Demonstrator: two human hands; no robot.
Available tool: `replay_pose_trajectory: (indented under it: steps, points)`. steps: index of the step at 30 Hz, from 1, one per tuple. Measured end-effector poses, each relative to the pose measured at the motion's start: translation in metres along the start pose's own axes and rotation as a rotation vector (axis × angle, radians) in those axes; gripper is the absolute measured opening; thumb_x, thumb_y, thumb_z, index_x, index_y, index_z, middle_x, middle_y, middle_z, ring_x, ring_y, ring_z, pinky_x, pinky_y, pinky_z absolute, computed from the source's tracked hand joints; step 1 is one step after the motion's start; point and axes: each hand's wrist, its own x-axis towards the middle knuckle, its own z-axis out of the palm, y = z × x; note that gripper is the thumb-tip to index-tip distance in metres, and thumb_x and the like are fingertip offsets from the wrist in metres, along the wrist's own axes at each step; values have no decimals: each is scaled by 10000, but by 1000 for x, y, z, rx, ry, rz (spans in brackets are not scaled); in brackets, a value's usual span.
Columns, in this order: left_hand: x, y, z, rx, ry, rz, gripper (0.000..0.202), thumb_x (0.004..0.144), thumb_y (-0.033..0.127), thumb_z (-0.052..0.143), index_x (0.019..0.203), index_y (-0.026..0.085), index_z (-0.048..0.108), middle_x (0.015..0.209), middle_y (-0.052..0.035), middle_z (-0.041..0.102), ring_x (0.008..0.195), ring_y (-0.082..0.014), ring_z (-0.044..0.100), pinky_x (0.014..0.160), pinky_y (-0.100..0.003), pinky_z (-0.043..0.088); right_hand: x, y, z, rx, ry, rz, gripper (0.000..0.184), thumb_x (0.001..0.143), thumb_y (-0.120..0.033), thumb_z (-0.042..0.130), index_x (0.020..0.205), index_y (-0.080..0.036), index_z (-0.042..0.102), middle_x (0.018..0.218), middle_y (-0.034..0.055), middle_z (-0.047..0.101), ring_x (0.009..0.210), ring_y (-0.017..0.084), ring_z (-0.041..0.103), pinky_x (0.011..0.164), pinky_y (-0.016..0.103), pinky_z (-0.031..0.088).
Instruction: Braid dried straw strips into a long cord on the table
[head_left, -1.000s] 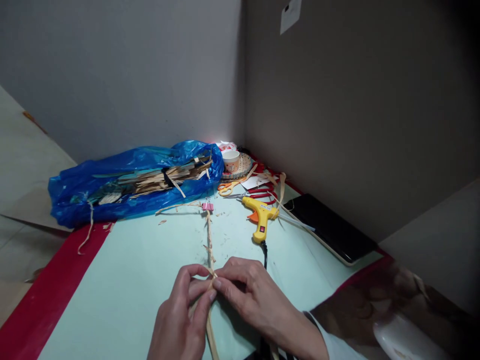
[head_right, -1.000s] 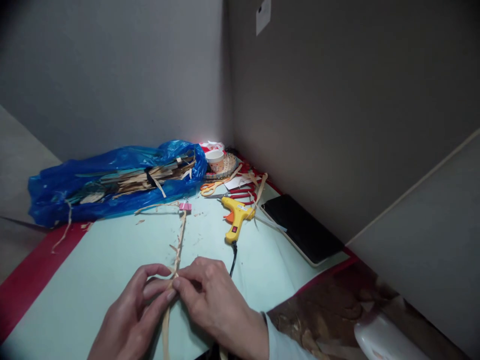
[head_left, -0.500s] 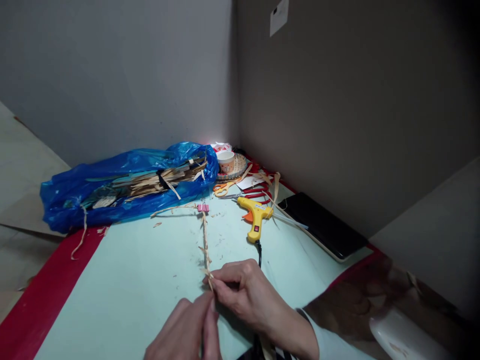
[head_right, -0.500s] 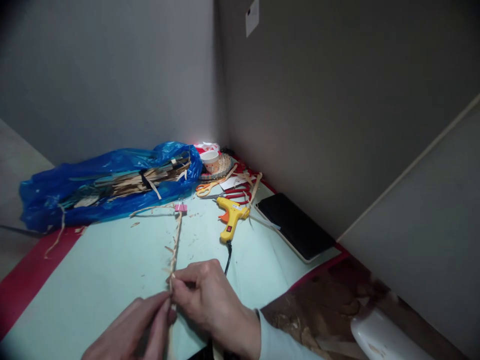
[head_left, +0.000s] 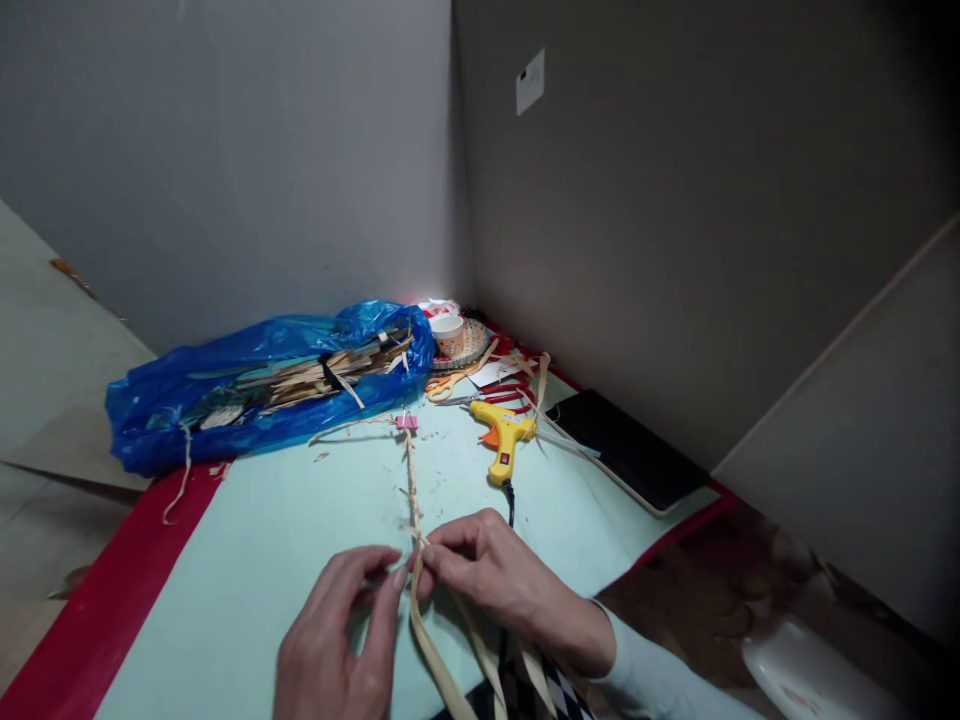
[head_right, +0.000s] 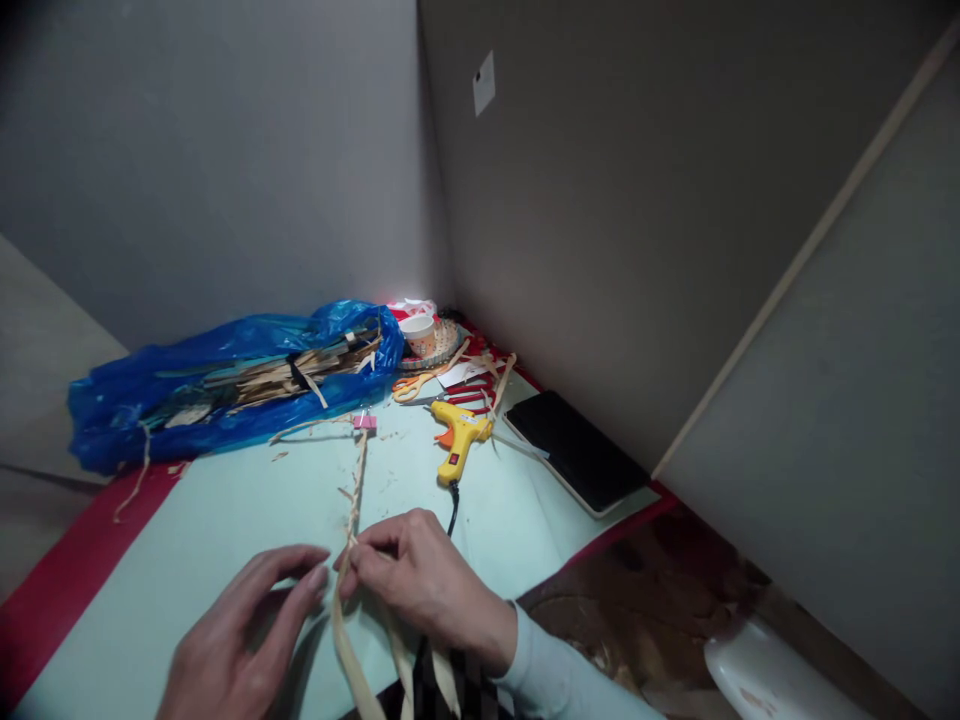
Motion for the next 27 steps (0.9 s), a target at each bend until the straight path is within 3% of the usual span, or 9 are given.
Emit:
replay_pose_trajectory:
  steps: [2, 4, 6, 12, 18, 22, 27]
  points:
    - [11, 0, 3, -212, -194, -252, 240, 804, 413, 640, 933, 212, 655, 815, -14, 681, 769, -193, 649, 722, -276, 492, 0, 1, -2, 45, -47, -7, 298, 874, -242, 478, 701, -110, 682, 648, 10, 629, 577, 95, 477, 605, 200, 382]
    - [20, -1, 8, -419, -377, -318, 239, 819, 419, 623, 849, 183, 646, 646, 16, 617, 643, -155, 600, 640, -248, 477, -1, 0, -3, 81, -92, -22, 324, 895, -241, 440, 697, -113, 662, 678, 30, 655, 641, 118, 549, 694, 222, 427]
    - [24, -2, 13, -540, -457, -347, 244, 831, 401, 618, 782, 162, 631, 561, 37, 560, 522, -102, 500, 535, -206, 415, -2, -3, -5, 52, -114, -27, 333, 904, -234, 422, 683, -122, 644, 683, 37, 665, 676, 133, 584, 727, 235, 440]
    - [21, -8, 16, -636, -457, -552, 337, 738, 407, 718, 915, 130, 642, 520, 54, 522, 383, -11, 250, 381, -156, 160, -6, -11, -7, -226, -82, -7, 308, 889, -166, 423, 668, -137, 636, 628, 12, 636, 588, 115, 546, 638, 217, 415]
    - [21, -10, 17, -712, -484, -601, 454, 698, 359, 754, 1071, 129, 633, 547, 75, 505, 354, 9, 235, 356, -153, 203, -17, -17, -5, -427, 12, -67, 304, 948, -196, 405, 734, -157, 616, 702, 9, 638, 712, 131, 571, 736, 228, 400]
    - [18, -8, 13, -671, -433, -595, 455, 697, 363, 750, 1063, 124, 622, 594, 61, 535, 355, 1, 290, 358, -160, 240, -25, -15, -3, -545, 115, -19, 255, 974, -280, 402, 976, -168, 631, 907, 54, 655, 875, 178, 561, 760, 256, 389]
    - [16, -6, 10, -661, -431, -599, 351, 708, 366, 731, 944, 126, 630, 599, 57, 565, 339, 8, 249, 351, -157, 182, -20, -10, 0, -520, 97, -18, 251, 959, -248, 427, 865, -167, 646, 719, 4, 625, 658, 126, 522, 626, 224, 356]
